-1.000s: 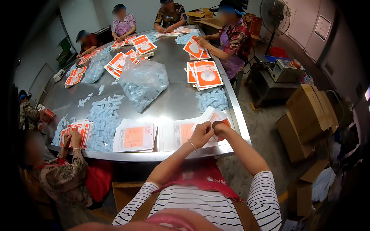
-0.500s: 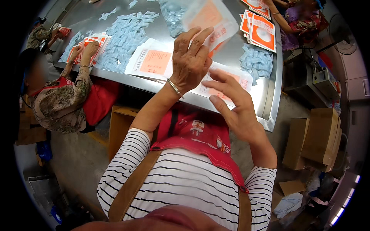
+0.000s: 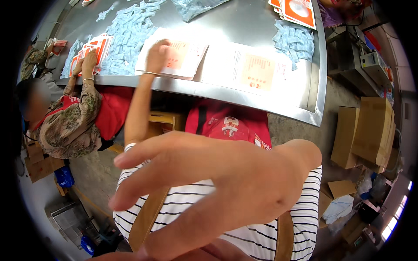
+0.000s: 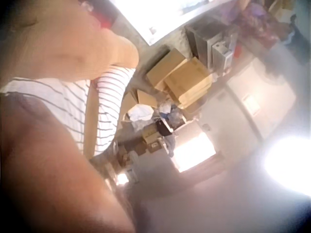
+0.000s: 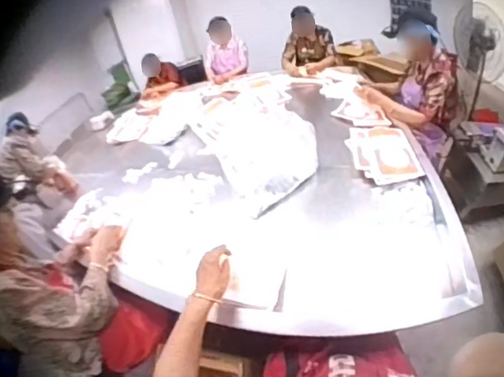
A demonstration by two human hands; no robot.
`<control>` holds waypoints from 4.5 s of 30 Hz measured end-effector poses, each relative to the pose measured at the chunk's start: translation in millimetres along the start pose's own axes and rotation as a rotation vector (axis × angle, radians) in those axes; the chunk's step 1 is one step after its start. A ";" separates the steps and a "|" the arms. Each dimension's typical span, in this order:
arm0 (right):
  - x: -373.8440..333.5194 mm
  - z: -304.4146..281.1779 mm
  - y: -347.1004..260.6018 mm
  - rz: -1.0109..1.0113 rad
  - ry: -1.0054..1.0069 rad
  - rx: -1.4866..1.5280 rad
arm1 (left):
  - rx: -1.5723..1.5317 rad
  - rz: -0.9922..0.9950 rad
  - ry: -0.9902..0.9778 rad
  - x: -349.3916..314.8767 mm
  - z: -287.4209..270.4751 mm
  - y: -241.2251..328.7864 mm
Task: The person inserts small orange cards into the pockets of white booklets on a metal table. They repeatedly pick up a card, place it into a booklet, and move the completed booklet aside. Other workers are visible in the background performing similar tasks.
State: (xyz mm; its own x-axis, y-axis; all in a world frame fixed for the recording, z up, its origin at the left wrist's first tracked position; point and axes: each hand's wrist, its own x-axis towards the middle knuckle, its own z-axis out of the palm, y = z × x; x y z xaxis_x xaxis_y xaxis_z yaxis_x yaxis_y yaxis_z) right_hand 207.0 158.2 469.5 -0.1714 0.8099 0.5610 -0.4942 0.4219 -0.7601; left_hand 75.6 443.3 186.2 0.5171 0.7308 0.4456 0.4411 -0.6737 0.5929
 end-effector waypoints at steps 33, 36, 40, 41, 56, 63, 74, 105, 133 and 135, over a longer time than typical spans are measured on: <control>1.5 -158.0 294.2 0.949 -0.404 -1.382 | 1.399 0.301 -0.630 80.3 -107.1 -141.3; 0.2 -159.1 296.6 0.954 -0.389 -1.379 | 1.031 0.170 -0.838 55.9 -126.2 -117.5; 0.1 -159.4 296.3 0.912 -0.397 -1.378 | 0.751 0.142 -0.721 9.5 -125.7 -126.0; -1.0 -159.9 297.8 0.898 -0.396 -1.398 | 0.823 0.132 -0.786 12.6 -122.2 -119.5; 27.7 -144.6 300.4 0.880 -0.344 -1.806 | -0.471 -0.713 -0.666 37.6 -91.5 -76.6; 30.8 -138.0 322.5 0.780 -0.298 -1.869 | -0.447 -0.668 -0.413 12.6 -107.0 -109.0; 26.2 -141.6 322.7 0.797 -0.245 -1.779 | 0.606 -0.499 -0.762 -17.9 -99.2 -66.1; 3.5 -162.7 312.2 0.616 -0.272 -1.716 | 0.765 -0.122 -0.950 132.8 -77.3 -67.6; -223.3 -270.7 83.1 0.658 1.036 -0.943 | -0.183 0.215 -0.548 22.2 131.7 133.5; -223.9 -274.3 87.8 0.626 1.003 -0.935 | -0.249 0.201 -0.603 4.0 163.1 164.0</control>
State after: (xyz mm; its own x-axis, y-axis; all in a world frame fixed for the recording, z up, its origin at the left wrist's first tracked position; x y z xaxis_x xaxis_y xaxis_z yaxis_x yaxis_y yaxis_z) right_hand 435.7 125.7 187.2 0.6853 0.7238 -0.0800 0.2083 -0.3002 -0.9308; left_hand 269.7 317.8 175.8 0.9216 0.3562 0.1542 0.1491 -0.6917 0.7066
